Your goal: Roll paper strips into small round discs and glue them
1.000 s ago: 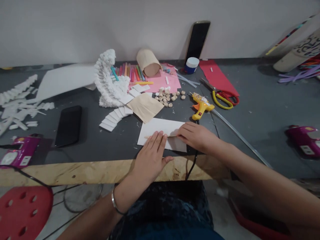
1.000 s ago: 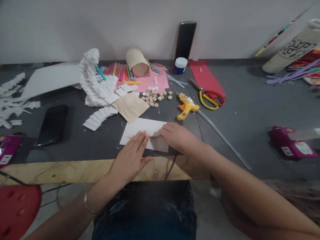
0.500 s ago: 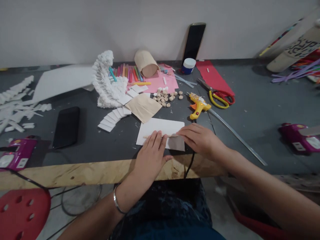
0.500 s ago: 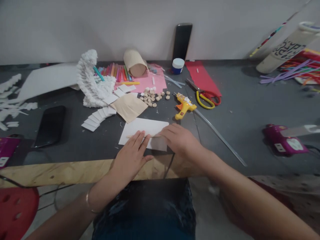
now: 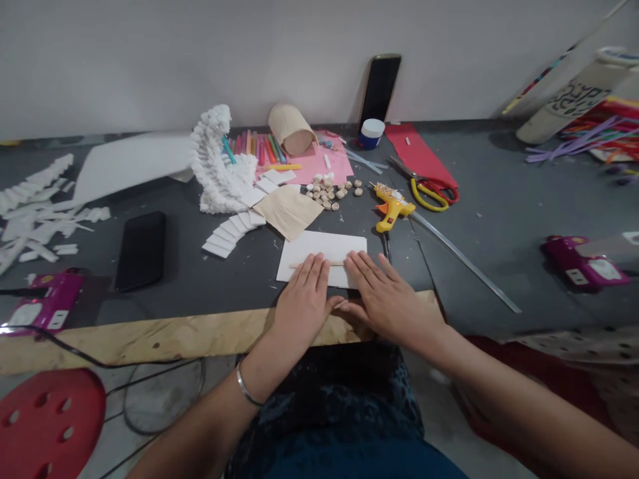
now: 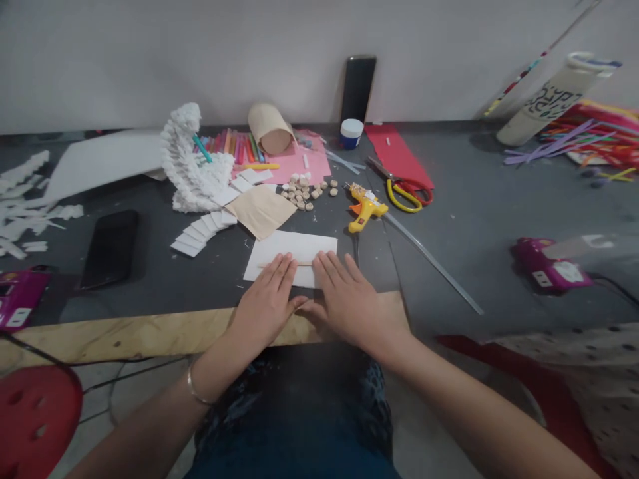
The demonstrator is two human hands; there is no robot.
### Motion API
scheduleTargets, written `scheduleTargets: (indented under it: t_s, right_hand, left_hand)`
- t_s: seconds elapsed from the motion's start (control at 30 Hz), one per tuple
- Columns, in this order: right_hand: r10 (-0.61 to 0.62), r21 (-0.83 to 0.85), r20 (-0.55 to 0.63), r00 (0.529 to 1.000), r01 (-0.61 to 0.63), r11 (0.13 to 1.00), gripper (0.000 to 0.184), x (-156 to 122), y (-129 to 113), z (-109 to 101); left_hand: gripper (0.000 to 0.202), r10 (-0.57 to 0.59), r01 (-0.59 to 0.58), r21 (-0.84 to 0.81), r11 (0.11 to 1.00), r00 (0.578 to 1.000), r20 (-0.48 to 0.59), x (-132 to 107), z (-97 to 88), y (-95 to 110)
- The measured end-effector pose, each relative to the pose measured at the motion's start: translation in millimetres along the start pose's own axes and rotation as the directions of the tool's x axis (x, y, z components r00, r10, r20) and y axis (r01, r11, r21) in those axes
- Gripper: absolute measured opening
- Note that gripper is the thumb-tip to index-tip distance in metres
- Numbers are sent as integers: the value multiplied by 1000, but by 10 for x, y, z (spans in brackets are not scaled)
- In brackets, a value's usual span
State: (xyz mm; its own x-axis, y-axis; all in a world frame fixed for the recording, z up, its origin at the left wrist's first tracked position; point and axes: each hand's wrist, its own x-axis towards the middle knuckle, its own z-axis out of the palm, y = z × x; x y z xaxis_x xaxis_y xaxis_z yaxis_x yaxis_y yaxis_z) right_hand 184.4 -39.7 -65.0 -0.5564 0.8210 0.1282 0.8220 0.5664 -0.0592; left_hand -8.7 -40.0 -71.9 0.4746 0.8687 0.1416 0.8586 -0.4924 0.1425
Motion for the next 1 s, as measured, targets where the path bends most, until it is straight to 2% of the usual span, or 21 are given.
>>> scheduleTargets:
  t_s: [0.13,0.33,0.4,0.53,0.67,0.77,0.83,0.9,1.0]
  right_hand:
    - [14,-46,-16,1000,-15,999,64,-17,6,-46]
    - [-5,-72,-123,992,-4,997,26,216,90,-109]
    - [-14,-95,-141,990,0,996,22,302,123,-128]
    - [-8,-103,-132,991,-5,995,19,424,181,-137]
    - [113,112,-17,993,-110,988,12,538,322,-108]
    - [70,286,79,994,-90,954,9,614,456,-104]
    - [33,360,118,992,-74,930,11,644,514,-139]
    - [9,426,143,990,-70,902,22,669,531,-210]
    - [6,562,178,984,-107,820,42,745,498,-346]
  left_hand:
    - [53,-25,25,-3,1000,995,-97,-42,43,-104]
    - [28,-70,58,-84,995,985,-156,76,-89,-332]
    - [23,-97,82,-130,988,988,-119,177,-185,-370]
    - [10,-88,99,-193,976,994,63,369,-368,-447]
    - [11,-75,143,-290,946,969,235,496,-452,-564]
    - [6,-20,110,-320,941,962,274,542,-460,-625]
    - [5,-12,103,-339,935,965,260,547,-461,-637]
    - [4,-49,150,-386,910,965,257,543,-468,-631]
    - [3,-113,277,-533,800,941,319,566,-487,-616]
